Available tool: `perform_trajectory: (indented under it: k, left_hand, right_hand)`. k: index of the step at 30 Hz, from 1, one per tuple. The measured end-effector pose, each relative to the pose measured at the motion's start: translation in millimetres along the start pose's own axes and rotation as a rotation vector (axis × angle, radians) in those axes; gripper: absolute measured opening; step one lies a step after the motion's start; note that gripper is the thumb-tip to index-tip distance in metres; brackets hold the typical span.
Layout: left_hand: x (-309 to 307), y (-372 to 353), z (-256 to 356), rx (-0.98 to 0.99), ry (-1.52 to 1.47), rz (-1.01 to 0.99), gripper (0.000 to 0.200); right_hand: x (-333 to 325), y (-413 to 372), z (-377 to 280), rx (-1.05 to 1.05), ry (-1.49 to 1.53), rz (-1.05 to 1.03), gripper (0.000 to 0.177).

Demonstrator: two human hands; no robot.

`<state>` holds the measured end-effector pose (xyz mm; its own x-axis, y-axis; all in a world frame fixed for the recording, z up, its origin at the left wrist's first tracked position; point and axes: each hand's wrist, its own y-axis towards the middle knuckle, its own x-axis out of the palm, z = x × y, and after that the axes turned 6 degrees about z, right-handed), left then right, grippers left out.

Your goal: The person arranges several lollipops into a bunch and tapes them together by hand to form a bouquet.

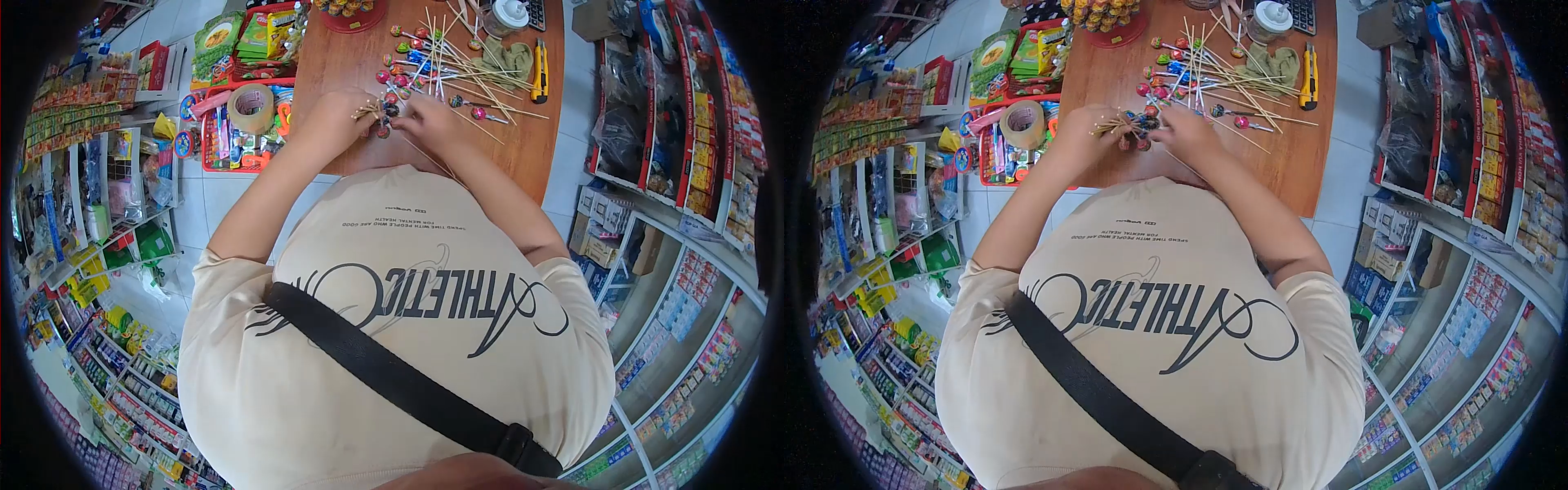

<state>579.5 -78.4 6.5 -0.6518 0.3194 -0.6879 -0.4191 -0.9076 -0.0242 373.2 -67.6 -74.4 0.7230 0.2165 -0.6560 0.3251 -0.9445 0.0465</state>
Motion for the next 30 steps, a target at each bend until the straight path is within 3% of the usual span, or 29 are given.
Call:
perform_trajectory:
  k: [2,4,6,8,11,14,15,18,24,30]
  left_hand:
    - [1,-1,-2,-0.005,-0.014,0.018,0.007]
    - [1,0,-3,0.072,0.015,0.043,0.007]
    - [2,-1,-4,0.103,0.023,0.050,0.007]
    - [2,0,-5,0.094,0.016,0.047,0.007]
    - [0,1,-4,0.032,0.018,0.003,0.008]
    - [2,0,-7,0.099,0.044,0.039,0.008]
    - [3,-1,-7,0.109,0.035,0.052,0.008]
    - [3,-1,-6,0.116,0.005,0.071,0.008]
    - [1,-1,-2,0.044,0.010,0.029,0.010]
    - [-1,-3,4,-0.015,0.034,0.029,0.012]
  right_hand:
    - [-13,-7,37,0.013,-0.125,0.170,0.018]
    - [-33,-18,71,0.161,-0.194,0.305,0.020]
    - [-59,-28,93,0.345,-0.347,0.385,0.022]
    - [-84,-36,98,0.662,-0.409,0.356,0.025]
    - [-96,-52,134,0.725,-0.563,0.733,0.037]
    - [-100,-57,140,1.164,0.340,1.090,0.025]
    - [-102,-62,140,1.166,0.878,1.104,0.019]
    - [-97,-68,170,1.155,1.140,1.015,0.020]
    - [-107,-65,170,1.007,1.000,0.950,0.016]
    - [-162,-35,65,0.443,0.597,0.756,0.015]
